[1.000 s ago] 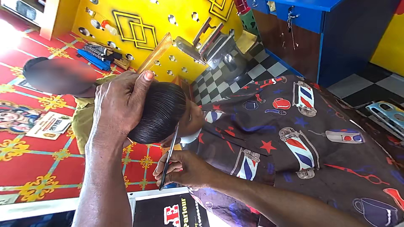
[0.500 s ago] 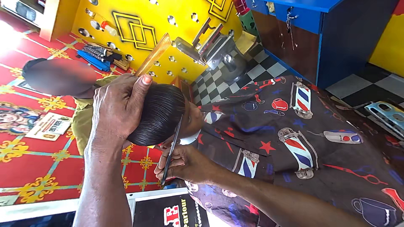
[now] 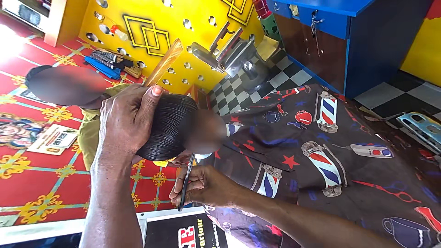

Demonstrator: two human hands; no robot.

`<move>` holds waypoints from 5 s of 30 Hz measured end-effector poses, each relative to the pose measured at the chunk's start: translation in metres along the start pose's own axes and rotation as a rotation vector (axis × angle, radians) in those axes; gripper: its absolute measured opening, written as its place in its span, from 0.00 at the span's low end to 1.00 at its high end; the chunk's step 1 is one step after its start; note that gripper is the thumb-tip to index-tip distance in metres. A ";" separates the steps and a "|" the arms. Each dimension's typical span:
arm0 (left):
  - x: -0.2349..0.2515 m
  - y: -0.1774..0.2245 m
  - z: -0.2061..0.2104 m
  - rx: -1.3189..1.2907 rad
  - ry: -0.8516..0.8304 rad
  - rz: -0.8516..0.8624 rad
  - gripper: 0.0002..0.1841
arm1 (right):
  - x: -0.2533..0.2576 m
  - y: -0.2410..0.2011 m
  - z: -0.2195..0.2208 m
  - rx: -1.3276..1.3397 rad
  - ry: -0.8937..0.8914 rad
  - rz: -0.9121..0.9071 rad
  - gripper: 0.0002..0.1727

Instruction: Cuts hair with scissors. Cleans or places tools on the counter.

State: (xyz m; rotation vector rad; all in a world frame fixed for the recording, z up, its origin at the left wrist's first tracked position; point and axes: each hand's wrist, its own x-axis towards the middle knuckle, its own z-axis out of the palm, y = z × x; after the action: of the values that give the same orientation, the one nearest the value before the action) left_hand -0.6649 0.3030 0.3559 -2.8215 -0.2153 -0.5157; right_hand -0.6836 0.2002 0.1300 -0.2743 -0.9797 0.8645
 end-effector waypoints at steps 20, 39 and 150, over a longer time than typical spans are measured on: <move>-0.005 -0.002 0.001 -0.013 0.025 0.027 0.33 | 0.005 -0.021 -0.005 0.051 -0.024 0.072 0.12; -0.010 -0.005 0.001 -0.046 0.031 0.063 0.33 | -0.010 -0.028 0.000 0.091 -0.089 0.099 0.14; -0.036 -0.032 0.004 -0.109 0.115 0.218 0.36 | -0.004 -0.076 -0.035 0.281 -0.347 0.315 0.12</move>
State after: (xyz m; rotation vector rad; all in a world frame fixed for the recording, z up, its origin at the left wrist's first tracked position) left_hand -0.7030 0.3313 0.3468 -2.8602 0.1455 -0.6543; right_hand -0.6174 0.1542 0.1515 -0.0350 -1.1351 1.3559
